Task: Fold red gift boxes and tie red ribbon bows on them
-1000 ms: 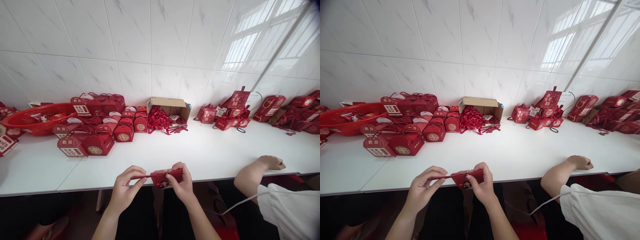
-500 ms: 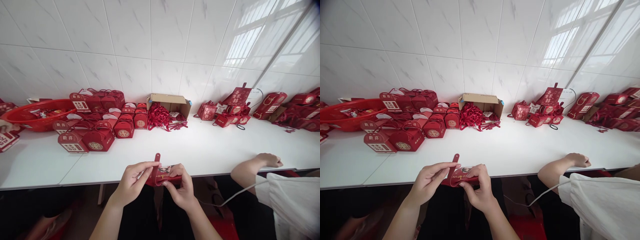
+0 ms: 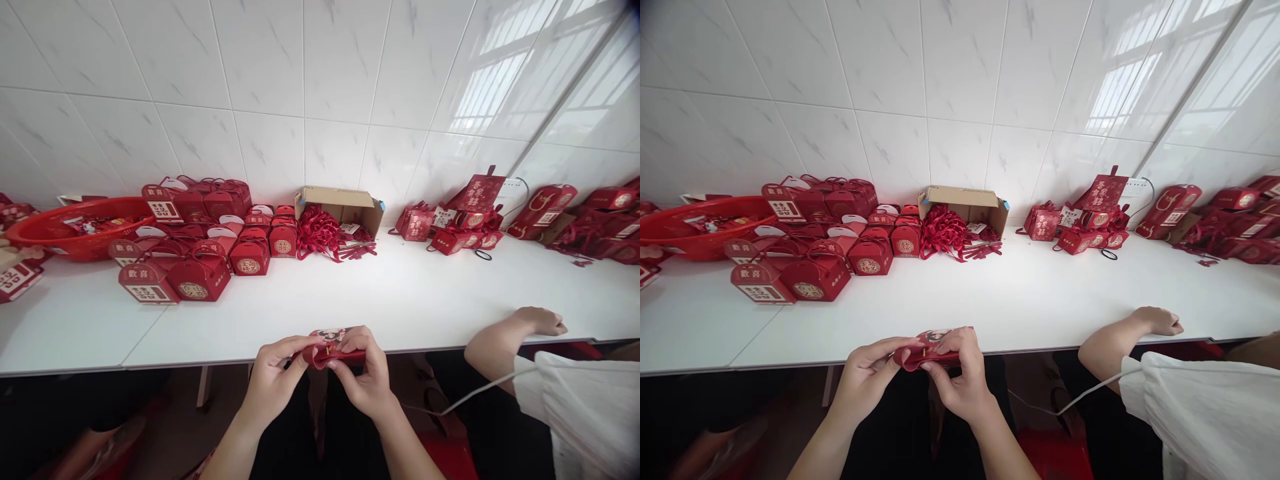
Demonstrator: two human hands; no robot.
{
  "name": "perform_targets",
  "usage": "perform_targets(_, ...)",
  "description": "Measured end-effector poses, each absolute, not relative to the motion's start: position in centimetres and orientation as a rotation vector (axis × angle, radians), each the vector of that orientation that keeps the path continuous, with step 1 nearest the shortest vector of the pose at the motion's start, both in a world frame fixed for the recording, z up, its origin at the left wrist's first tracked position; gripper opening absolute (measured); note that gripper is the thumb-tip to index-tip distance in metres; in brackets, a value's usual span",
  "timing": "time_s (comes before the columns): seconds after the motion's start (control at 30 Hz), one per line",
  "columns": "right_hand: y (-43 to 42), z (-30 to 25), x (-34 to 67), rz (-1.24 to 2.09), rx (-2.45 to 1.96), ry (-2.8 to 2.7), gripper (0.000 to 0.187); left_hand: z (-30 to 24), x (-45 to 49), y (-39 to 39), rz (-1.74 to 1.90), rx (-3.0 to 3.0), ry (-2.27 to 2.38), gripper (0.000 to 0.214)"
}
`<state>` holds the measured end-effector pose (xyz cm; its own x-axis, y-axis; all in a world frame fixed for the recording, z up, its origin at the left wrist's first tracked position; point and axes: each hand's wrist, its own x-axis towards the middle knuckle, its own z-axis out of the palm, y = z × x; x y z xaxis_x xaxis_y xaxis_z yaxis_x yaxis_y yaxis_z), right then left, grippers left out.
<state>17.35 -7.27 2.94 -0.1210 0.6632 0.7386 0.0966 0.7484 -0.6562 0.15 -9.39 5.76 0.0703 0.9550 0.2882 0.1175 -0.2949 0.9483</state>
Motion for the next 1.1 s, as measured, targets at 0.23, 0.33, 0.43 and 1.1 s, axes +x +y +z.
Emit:
perform_targets(0.23,-7.4,2.6,17.1,0.585,-0.615,-1.631,0.023,5.7,0.7,-9.5,1.361,1.412,1.094,0.016)
perform_targets(0.33,-7.4,2.6,17.1,0.598,-0.618,-1.621,0.023,5.6,0.6,-9.6,1.379,1.416,1.060,0.015)
perform_targets(0.43,-7.5,2.7,17.1,0.609,-0.613,-1.613,0.023,5.4,0.5,-9.7,1.391,1.464,1.000,0.013)
perform_targets(1.1,-8.0,3.6,16.7,0.507,-0.514,-1.594,0.022,5.0,-0.2,-9.6,1.362,1.847,0.747,0.027)
